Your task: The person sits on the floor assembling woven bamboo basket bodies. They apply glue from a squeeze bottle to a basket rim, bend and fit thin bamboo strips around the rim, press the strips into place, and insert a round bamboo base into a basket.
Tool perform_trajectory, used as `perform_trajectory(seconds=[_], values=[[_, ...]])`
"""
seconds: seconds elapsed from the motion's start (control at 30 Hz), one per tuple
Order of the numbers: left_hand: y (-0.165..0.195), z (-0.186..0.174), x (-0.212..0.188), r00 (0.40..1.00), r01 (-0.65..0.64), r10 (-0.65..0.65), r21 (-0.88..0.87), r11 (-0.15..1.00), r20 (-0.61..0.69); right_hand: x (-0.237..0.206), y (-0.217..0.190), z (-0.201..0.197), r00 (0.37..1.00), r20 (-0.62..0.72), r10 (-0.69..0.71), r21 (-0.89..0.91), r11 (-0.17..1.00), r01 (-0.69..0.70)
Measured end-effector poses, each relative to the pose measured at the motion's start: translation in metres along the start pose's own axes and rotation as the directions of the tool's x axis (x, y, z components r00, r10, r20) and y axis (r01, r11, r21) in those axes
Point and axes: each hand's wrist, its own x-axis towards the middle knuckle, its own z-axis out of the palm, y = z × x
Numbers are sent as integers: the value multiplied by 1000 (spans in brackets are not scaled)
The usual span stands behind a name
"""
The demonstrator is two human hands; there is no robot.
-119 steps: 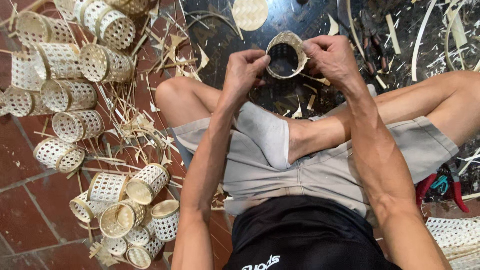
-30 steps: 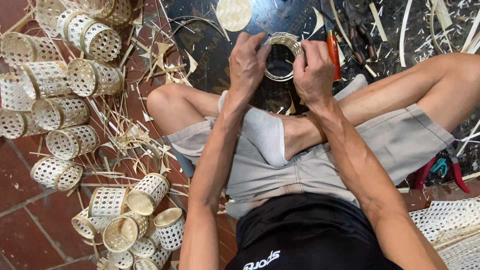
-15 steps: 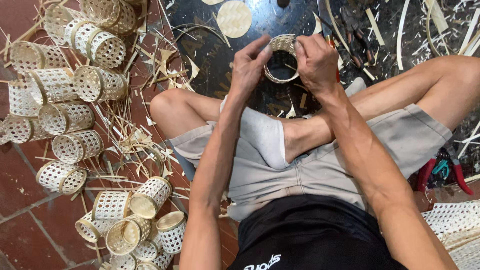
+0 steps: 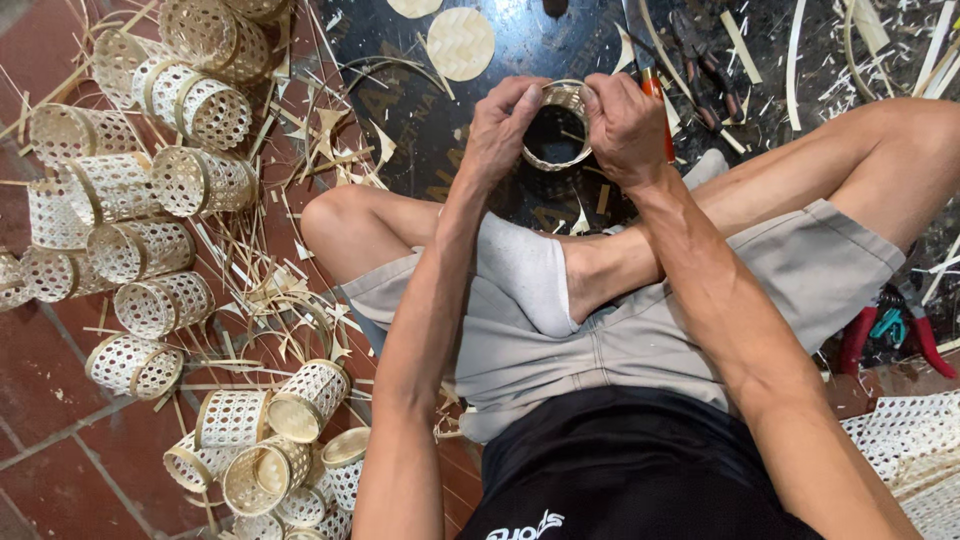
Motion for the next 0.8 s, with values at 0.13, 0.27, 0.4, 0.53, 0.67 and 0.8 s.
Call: perform_trajectory(seconds=[0.13,0.27,0.4,0.53,0.67,0.8], values=[[-2,-1,-2,993,107,-102,-88,990,68,-3,-1,0,1000,-2,28,6,1000,-28],[0,-6,-7,955,244,-162,-345,906,248,-7,-2,0,1000,-13,15,12,1000,-15],[3,-9,-12,911,385,-268,-417,823,312,-10,-4,-2,1000,-18,26,24,999,-25],[-1,-6,-12,924,370,-290,-381,847,250,-13,-6,-4,995,-9,103,68,992,-102],[-9,-3,-14,911,411,-334,-465,784,242,-15,-5,-7,976,4,217,108,970,-216],[-14,0,-17,935,353,-315,-457,816,160,-15,-4,-9,969,57,242,118,962,-247]])
